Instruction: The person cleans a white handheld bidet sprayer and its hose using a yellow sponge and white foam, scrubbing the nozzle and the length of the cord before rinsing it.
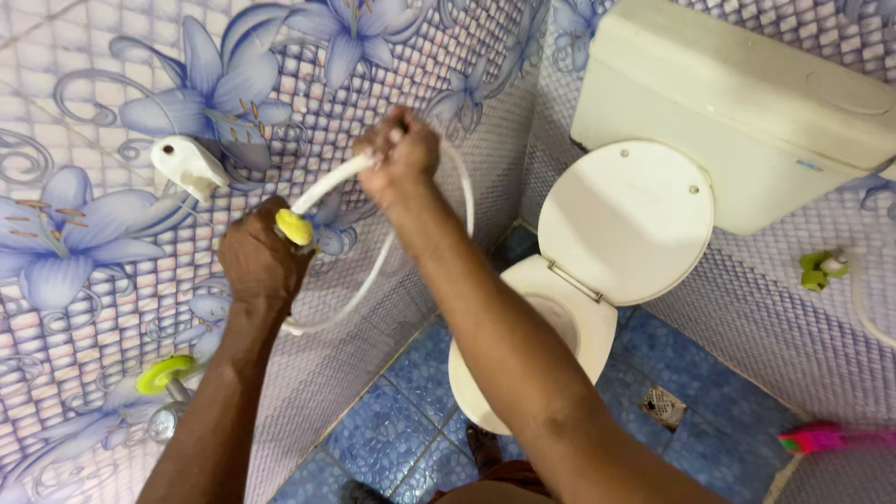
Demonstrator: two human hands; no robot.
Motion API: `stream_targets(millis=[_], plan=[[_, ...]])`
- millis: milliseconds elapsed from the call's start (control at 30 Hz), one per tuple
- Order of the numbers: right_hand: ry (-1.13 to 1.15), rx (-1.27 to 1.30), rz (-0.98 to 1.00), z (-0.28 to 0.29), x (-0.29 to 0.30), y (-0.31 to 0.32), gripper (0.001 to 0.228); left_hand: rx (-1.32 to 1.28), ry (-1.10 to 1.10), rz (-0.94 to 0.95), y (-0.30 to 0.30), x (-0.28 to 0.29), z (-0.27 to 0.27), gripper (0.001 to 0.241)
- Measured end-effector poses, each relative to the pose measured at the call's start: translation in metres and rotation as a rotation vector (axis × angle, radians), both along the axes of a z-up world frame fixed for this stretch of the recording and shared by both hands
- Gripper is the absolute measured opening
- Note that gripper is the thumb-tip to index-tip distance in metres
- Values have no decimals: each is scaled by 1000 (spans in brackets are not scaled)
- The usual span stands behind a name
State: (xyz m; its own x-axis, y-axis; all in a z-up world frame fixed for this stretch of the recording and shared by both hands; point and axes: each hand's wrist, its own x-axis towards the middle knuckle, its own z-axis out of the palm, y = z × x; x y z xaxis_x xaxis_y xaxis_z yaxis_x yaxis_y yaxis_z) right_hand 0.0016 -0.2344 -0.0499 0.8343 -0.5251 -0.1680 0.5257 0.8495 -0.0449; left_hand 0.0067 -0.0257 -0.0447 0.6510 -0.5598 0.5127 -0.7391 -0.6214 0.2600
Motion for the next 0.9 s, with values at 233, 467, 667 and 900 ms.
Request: stream_targets(millis=[233,467,667,900], plan=[[61,72,36,-2,5,2,39,-13,11,-28,15,3,3,33],[77,24,51,3,23,34,41,-80,-23,-44,-14,9,9,37],[-16,75,19,5,18,-45,39,-46,65,2,10,8,9,42],[140,-230,97,11,23,53,47,-81,-50,-77,-26,17,13,33]])
